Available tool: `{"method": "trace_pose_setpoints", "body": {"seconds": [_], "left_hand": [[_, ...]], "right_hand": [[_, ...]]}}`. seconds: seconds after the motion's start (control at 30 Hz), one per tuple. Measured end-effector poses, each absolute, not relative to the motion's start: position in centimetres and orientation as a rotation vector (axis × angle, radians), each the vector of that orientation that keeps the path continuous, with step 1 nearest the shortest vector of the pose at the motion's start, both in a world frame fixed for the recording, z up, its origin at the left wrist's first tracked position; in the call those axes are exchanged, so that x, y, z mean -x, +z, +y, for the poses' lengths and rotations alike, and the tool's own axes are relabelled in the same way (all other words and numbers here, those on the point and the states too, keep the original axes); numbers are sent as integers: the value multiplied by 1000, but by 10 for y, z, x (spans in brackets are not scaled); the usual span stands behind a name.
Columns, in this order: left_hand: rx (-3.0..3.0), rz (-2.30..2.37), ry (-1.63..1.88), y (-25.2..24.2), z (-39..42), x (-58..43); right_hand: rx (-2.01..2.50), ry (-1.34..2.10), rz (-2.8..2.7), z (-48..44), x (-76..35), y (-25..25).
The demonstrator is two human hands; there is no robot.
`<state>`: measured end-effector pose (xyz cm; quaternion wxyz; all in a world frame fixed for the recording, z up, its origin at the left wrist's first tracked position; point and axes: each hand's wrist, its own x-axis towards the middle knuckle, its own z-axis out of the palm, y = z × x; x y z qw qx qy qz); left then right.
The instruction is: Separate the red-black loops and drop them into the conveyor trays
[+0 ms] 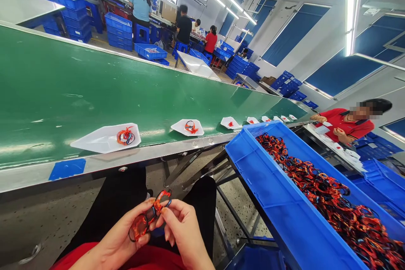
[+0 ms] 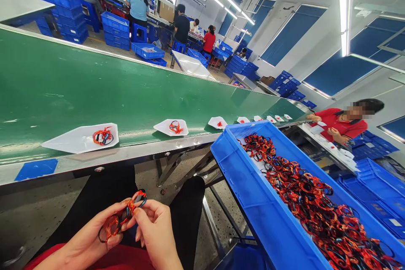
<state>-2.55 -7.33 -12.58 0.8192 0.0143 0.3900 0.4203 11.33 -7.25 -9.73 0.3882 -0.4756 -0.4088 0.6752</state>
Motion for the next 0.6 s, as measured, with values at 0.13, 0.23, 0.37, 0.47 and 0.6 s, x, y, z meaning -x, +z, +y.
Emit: {"method": "trace_pose_setpoints", "body": {"seconds": [0.13,0.23,0.37,0.47,0.6], "left_hand": [[-19,829,924,-124,-72,28],[14,826,908,-118,-70,33],[51,841,887,-111,-66,37],[69,860,899,-109,-67,37],[84,823,930,-109,-67,38]], "right_hand": [[1280,1542,-1203,-56,-119,-83],[1297,1326,-1225,-21,-133,-61],[1270,1073,-1075,56,-161,-38],[1273,969,-965,114,-183,-29],[1289,922,-912,145,-199,-23]]}}
